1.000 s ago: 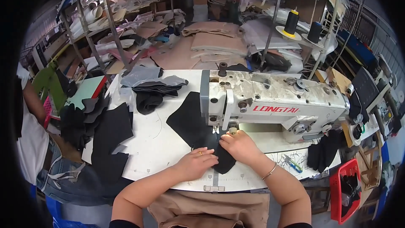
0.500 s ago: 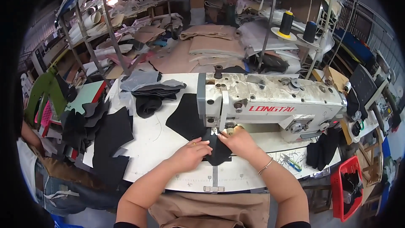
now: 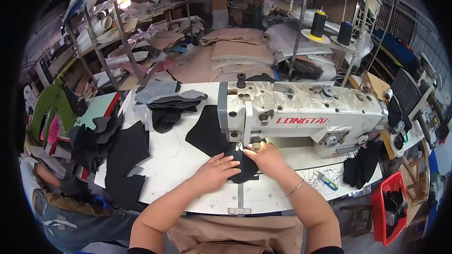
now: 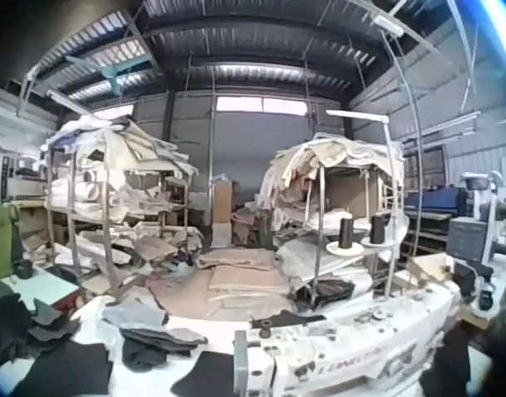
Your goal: Stitching black fabric components using an industrial sewing machine.
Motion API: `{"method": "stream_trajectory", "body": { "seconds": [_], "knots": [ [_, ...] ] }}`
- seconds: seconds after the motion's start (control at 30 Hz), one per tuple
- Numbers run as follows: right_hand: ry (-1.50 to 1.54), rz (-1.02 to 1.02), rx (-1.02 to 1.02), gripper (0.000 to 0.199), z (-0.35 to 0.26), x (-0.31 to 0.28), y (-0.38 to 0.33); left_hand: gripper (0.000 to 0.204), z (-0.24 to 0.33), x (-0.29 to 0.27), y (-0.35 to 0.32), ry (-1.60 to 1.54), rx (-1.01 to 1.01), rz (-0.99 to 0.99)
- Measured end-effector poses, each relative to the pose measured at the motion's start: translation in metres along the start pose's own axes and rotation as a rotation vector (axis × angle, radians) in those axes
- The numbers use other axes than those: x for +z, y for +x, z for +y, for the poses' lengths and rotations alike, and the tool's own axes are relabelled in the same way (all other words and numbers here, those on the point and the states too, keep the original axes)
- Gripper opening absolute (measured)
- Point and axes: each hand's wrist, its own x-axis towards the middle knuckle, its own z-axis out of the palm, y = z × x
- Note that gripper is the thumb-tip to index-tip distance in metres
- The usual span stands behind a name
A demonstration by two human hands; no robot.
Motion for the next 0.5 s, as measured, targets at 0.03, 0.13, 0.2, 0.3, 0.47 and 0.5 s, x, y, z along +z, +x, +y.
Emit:
{"method": "stream_trajectory", "body": {
  "seconds": [0.03, 0.13, 0.2, 0.3, 0.47, 0.5],
  "knots": [
    [0.008, 0.034, -0.022, 0.035, 0.0001, -0.0005, 0.0016, 0.039, 0.0005, 0.0006, -0.0001, -0.001, -0.002, 0.000],
    [0.002, 0.027, -0.012, 0.033, -0.0006, 0.0015, 0.0004, 0.038, -0.0007, 0.0017, 0.0021, 0.019, -0.026, -0.006],
    [-0.011, -0.013, 0.020, 0.032, 0.0001, 0.0027, 0.0002, 0.037, -0.0003, 0.0019, 0.0028, 0.014, -0.026, -0.007],
    [0.010, 0.022, -0.009, 0.029, 0.0006, 0.0046, 0.0014, 0.037, -0.0008, 0.0043, 0.0011, 0.013, -0.034, 0.015],
    [0.015, 0.090, -0.017, 0.022, -0.0023, 0.0047, 0.0025, 0.037, -0.0019, 0.0054, 0.0015, 0.011, -0.045, 0.007],
    [0.014, 0.091, -0.019, 0.022, -0.0037, 0.0041, 0.0031, 0.037, -0.0027, 0.0060, 0.0018, 0.013, -0.042, 0.014]
  ]
}}
